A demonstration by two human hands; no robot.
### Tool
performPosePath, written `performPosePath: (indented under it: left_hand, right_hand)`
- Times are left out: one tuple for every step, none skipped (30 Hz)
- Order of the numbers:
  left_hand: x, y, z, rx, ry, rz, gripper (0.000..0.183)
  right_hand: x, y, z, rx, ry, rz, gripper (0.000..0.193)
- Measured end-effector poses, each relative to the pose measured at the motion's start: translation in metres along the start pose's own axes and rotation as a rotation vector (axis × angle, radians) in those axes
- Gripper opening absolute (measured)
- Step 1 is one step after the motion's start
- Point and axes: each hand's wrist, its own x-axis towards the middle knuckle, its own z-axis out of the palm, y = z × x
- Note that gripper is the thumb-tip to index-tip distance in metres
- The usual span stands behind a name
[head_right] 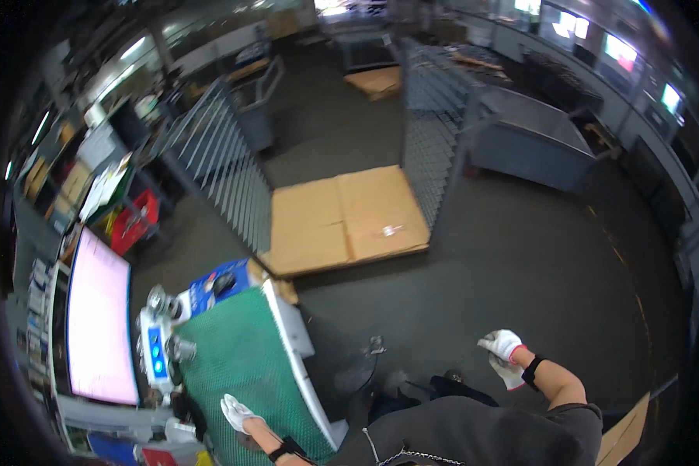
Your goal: The recorder organizes metal pistons into a bin, wipes them, and uses a marking machine to label them.
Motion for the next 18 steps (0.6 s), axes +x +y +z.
performPosePath:
  left_hand:
    - [-0.038, 0.005, 0.034, 0.095, 0.006, -0.053, 0.038]
    - [-0.095, 0.012, 0.082, 0.115, -0.044, -0.133, 0.039]
    - [-0.108, -0.025, 0.090, 0.033, -0.151, -0.191, 0.035]
    - [-0.143, -0.069, 0.113, 0.252, -0.440, 0.022, 0.030]
    - [-0.192, -0.093, 0.147, -0.014, -0.691, -0.354, 0.025]
    - [-0.276, -0.097, 0.195, -0.027, -0.713, -0.516, 0.025]
    - [-0.369, -0.058, 0.245, 0.250, -0.918, -0.731, 0.027]
    - [-0.409, -0.117, 0.243, 0.532, -1.323, -0.083, 0.028]
    - [-0.460, -0.142, 0.264, 0.202, -1.284, -0.930, 0.033]
    - [-0.538, -0.119, 0.290, 0.363, -1.492, -0.951, 0.037]
    - [-0.584, -0.125, 0.298, 0.293, -1.731, -1.034, 0.040]
    - [-0.627, -0.131, 0.306, 0.214, -2.006, -1.114, 0.041]
    - [-0.672, -0.133, 0.314, 0.374, -2.117, -1.130, 0.042]
    - [-0.707, -0.142, 0.314, 0.419, -2.180, -1.146, 0.042]
    - [-0.743, -0.156, 0.316, 0.451, -2.538, -0.680, 0.046]
    - [-0.777, -0.168, 0.321, 0.422, -2.819, -0.139, 0.051]
    - [-0.818, -0.144, 0.325, 0.424, -2.808, -0.646, 0.051]
    - [-0.833, -0.179, 0.317, 0.314, -2.905, -0.099, 0.048]
  right_hand:
    - [-0.008, 0.019, -0.004, 0.058, -0.014, 0.081, 0.052]
    - [-0.024, 0.033, -0.015, 0.134, -0.009, 0.164, 0.054]
    - [-0.031, 0.045, -0.023, 0.189, -0.037, 0.188, 0.056]
    - [-0.038, 0.061, -0.031, 0.247, -0.061, 0.226, 0.059]
    - [-0.045, 0.078, -0.044, 0.222, -0.018, 0.172, 0.058]
    - [-0.052, 0.096, -0.054, 0.285, 0.009, 0.172, 0.057]
    - [-0.058, 0.123, -0.055, 0.336, 0.063, 0.197, 0.057]
    - [-0.053, 0.141, -0.070, 0.357, 0.104, 0.175, 0.056]
    - [-0.049, 0.161, -0.081, 0.363, 0.152, 0.151, 0.056]
    - [-0.052, 0.184, -0.096, 0.378, 0.203, 0.151, 0.057]
    - [-0.060, 0.188, -0.118, 0.519, 0.232, 0.151, 0.056]
    - [-0.070, 0.195, -0.136, 0.599, 0.271, 0.143, 0.054]
    - [-0.082, 0.197, -0.159, 0.721, 0.298, 0.106, 0.055]
    - [-0.084, 0.213, -0.163, 0.857, 0.342, 0.089, 0.055]
    - [-0.094, 0.214, -0.184, 0.901, 0.357, 0.103, 0.053]
    - [-0.101, 0.217, -0.206, 0.941, 0.373, 0.109, 0.052]
    - [-0.097, 0.240, -0.208, 0.969, 0.406, 0.106, 0.050]
    - [-0.088, 0.251, -0.210, 0.977, 0.421, 0.080, 0.048]
